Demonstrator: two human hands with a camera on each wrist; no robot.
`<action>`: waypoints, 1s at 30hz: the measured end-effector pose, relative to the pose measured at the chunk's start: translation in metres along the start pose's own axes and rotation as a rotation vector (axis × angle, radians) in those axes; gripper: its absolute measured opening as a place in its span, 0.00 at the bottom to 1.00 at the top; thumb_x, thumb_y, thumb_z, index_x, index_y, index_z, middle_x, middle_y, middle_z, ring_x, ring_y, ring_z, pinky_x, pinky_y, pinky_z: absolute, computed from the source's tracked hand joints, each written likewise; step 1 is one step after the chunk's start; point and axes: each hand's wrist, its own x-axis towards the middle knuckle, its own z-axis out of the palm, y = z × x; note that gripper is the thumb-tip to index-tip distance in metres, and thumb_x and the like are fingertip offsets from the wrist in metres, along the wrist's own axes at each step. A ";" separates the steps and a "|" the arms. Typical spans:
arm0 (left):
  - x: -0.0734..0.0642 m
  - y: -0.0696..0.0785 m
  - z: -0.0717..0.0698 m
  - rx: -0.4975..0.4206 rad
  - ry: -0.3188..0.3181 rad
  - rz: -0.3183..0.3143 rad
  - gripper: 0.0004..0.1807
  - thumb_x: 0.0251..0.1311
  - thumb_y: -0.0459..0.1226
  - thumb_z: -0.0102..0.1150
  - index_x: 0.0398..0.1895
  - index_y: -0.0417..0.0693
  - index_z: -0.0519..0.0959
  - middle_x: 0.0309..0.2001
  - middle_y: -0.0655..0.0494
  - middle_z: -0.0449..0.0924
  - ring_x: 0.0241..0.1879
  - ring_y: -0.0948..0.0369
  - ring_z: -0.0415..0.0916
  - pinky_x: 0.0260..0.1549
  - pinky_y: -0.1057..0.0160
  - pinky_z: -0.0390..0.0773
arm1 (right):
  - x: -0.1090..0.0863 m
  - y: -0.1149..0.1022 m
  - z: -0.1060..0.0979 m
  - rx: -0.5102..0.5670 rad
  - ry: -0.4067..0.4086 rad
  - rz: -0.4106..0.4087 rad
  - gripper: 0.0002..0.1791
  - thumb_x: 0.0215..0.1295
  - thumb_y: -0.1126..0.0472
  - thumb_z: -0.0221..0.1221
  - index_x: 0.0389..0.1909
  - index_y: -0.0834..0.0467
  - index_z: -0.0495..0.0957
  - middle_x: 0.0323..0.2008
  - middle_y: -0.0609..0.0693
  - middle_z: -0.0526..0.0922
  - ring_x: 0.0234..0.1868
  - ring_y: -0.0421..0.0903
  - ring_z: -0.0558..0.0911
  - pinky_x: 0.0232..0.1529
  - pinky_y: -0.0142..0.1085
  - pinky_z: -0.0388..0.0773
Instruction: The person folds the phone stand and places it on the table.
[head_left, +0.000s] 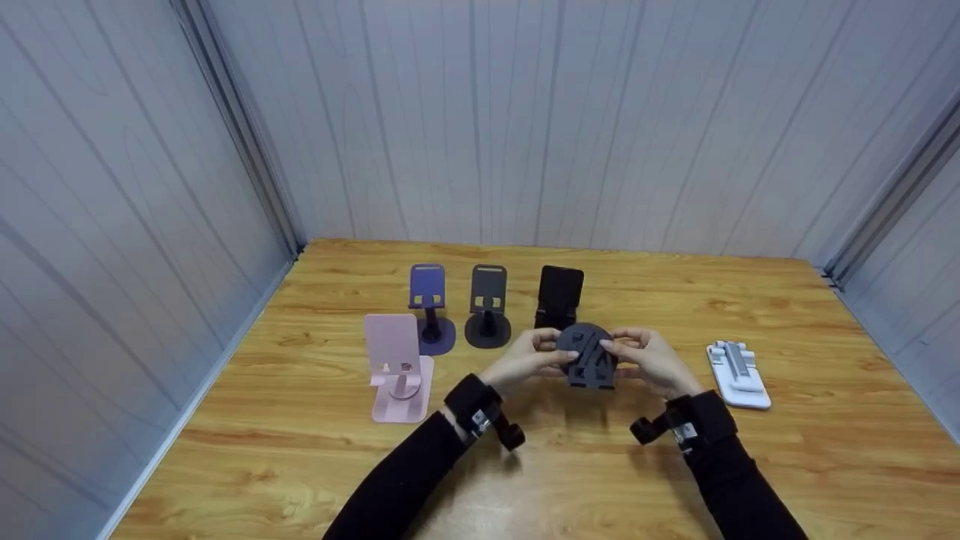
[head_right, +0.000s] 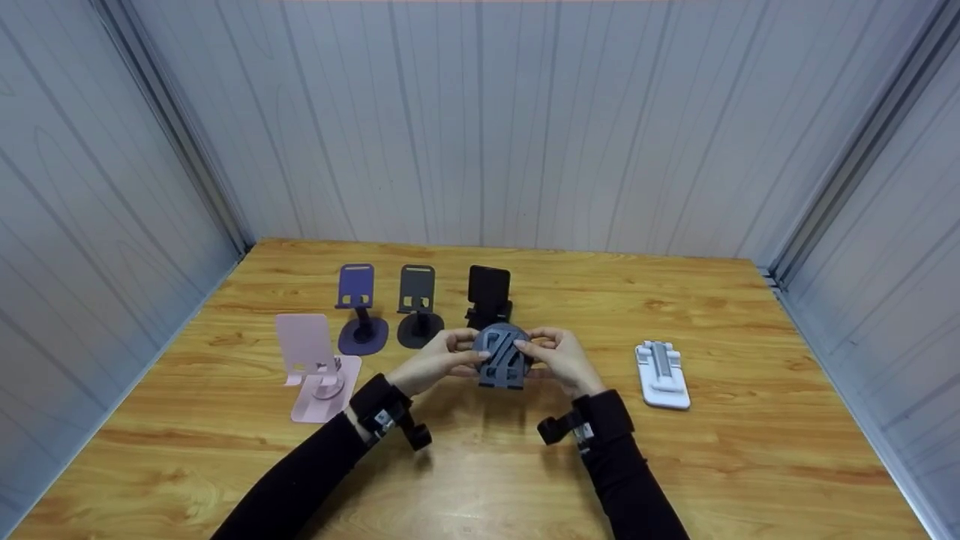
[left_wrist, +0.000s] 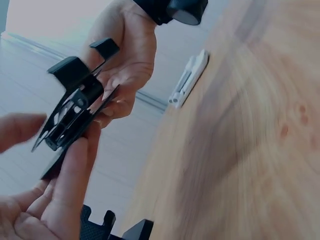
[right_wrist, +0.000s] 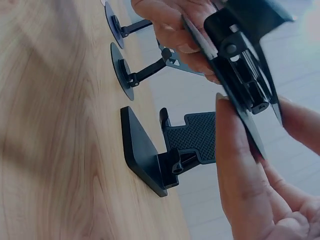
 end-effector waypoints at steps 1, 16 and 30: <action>-0.001 0.001 0.000 0.028 0.000 0.000 0.20 0.75 0.33 0.61 0.65 0.35 0.76 0.54 0.44 0.85 0.43 0.59 0.87 0.58 0.48 0.85 | 0.000 0.000 -0.001 -0.010 0.002 0.000 0.06 0.79 0.66 0.58 0.51 0.58 0.80 0.36 0.45 0.90 0.37 0.39 0.86 0.37 0.32 0.87; -0.009 0.009 0.002 0.646 0.095 0.352 0.44 0.77 0.47 0.58 0.86 0.42 0.49 0.85 0.41 0.48 0.85 0.44 0.44 0.81 0.38 0.51 | -0.005 -0.004 -0.018 -0.075 0.123 0.024 0.29 0.80 0.64 0.58 0.71 0.77 0.61 0.39 0.44 0.87 0.39 0.38 0.85 0.42 0.33 0.87; -0.014 0.016 0.008 1.118 0.251 0.461 0.49 0.77 0.50 0.58 0.86 0.36 0.45 0.86 0.37 0.40 0.85 0.40 0.34 0.83 0.38 0.43 | -0.019 -0.009 -0.063 -0.224 0.210 0.050 0.36 0.83 0.58 0.56 0.77 0.77 0.56 0.46 0.43 0.80 0.43 0.34 0.82 0.47 0.31 0.85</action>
